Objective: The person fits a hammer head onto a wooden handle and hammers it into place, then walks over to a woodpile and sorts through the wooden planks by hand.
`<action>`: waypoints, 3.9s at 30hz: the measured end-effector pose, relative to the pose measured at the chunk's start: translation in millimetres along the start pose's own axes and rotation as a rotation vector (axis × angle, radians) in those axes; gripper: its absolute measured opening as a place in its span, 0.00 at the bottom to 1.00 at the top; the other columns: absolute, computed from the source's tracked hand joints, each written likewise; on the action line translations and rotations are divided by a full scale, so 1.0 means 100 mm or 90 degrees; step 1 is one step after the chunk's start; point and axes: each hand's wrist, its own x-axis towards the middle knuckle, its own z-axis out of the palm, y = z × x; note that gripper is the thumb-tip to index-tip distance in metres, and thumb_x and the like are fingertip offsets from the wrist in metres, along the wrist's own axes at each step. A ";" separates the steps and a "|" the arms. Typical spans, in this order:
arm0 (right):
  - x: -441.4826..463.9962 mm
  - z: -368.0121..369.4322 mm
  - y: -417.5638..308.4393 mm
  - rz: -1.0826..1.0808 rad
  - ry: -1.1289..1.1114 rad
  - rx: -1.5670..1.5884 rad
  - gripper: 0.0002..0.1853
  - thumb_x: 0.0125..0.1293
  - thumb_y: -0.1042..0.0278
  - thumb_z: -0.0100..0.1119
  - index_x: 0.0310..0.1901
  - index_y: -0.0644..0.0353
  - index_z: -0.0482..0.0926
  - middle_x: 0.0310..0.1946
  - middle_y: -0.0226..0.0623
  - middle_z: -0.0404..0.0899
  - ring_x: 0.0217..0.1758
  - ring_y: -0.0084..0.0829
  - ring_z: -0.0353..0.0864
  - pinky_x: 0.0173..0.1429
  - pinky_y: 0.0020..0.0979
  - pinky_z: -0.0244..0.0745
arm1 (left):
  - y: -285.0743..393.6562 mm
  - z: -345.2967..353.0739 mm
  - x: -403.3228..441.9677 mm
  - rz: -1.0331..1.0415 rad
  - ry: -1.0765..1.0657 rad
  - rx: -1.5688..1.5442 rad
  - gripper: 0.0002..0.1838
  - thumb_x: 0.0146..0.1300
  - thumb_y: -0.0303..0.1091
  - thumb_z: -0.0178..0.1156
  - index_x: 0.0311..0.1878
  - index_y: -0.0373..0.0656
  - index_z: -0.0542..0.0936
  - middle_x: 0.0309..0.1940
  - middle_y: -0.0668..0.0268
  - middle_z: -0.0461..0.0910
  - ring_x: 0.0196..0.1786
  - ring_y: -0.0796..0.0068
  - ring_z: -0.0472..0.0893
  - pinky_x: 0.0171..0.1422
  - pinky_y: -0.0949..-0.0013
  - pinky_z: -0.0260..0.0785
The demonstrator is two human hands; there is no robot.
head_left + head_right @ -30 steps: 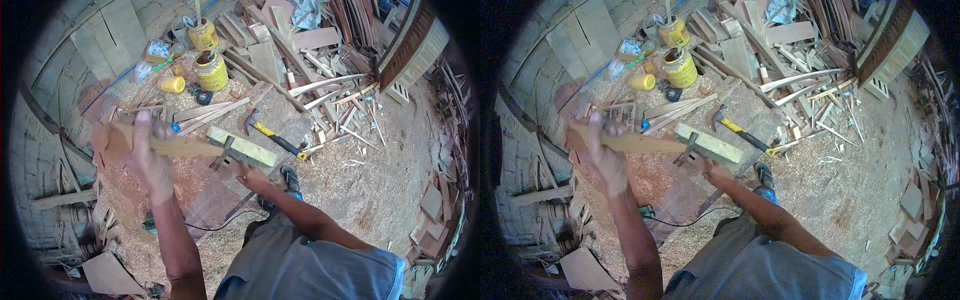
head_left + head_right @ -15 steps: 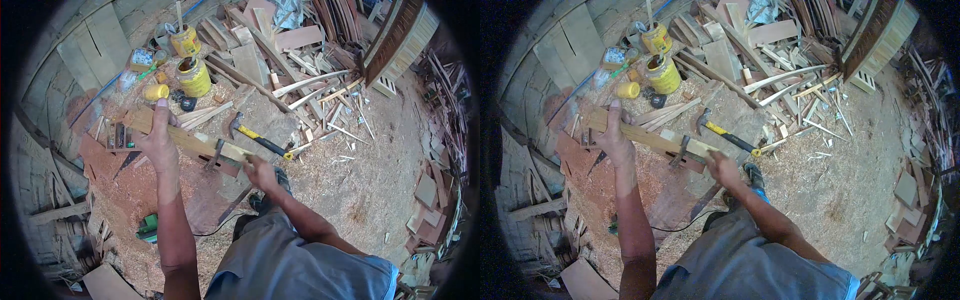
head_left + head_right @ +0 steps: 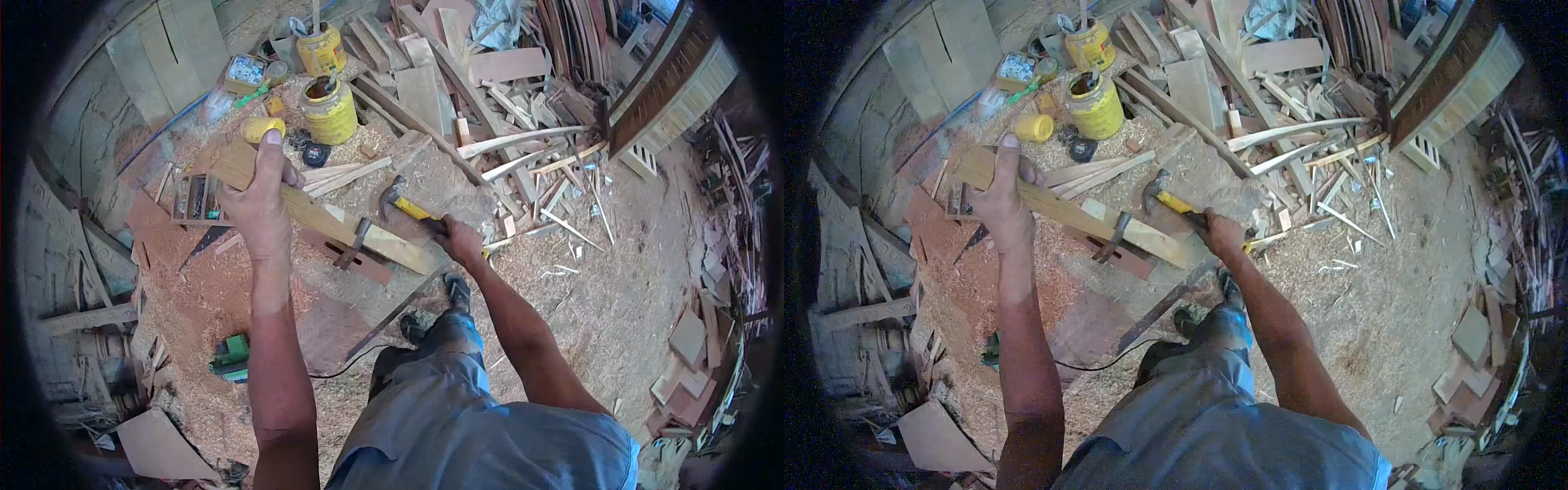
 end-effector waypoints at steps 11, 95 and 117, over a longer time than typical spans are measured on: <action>-0.85 -1.81 -0.99 -0.130 0.120 0.357 0.16 0.65 0.59 0.68 0.47 0.60 0.77 0.24 0.47 0.76 0.27 0.45 0.78 0.37 0.44 0.74 | 0.14 -0.07 -0.05 0.024 0.033 0.006 0.05 0.72 0.28 0.67 0.38 0.40 0.82 0.23 0.72 0.77 0.21 0.84 0.75 0.25 0.74 0.67; -0.94 -4.70 -2.30 -0.779 0.612 0.200 0.17 0.69 0.67 0.64 0.56 0.59 0.75 0.29 0.47 0.84 0.31 0.47 0.86 0.36 0.45 0.78 | -0.11 0.21 -0.43 -0.016 0.041 0.050 0.10 0.64 0.33 0.71 0.33 0.40 0.81 0.22 0.73 0.78 0.21 0.84 0.75 0.26 0.73 0.67; -0.60 -4.64 -2.22 -0.589 0.848 -0.227 0.14 0.73 0.56 0.63 0.50 0.56 0.80 0.37 0.37 0.84 0.39 0.28 0.84 0.40 0.34 0.76 | -0.16 0.07 -0.43 -0.027 0.055 0.027 0.13 0.65 0.35 0.72 0.28 0.41 0.80 0.20 0.73 0.78 0.21 0.83 0.75 0.25 0.73 0.67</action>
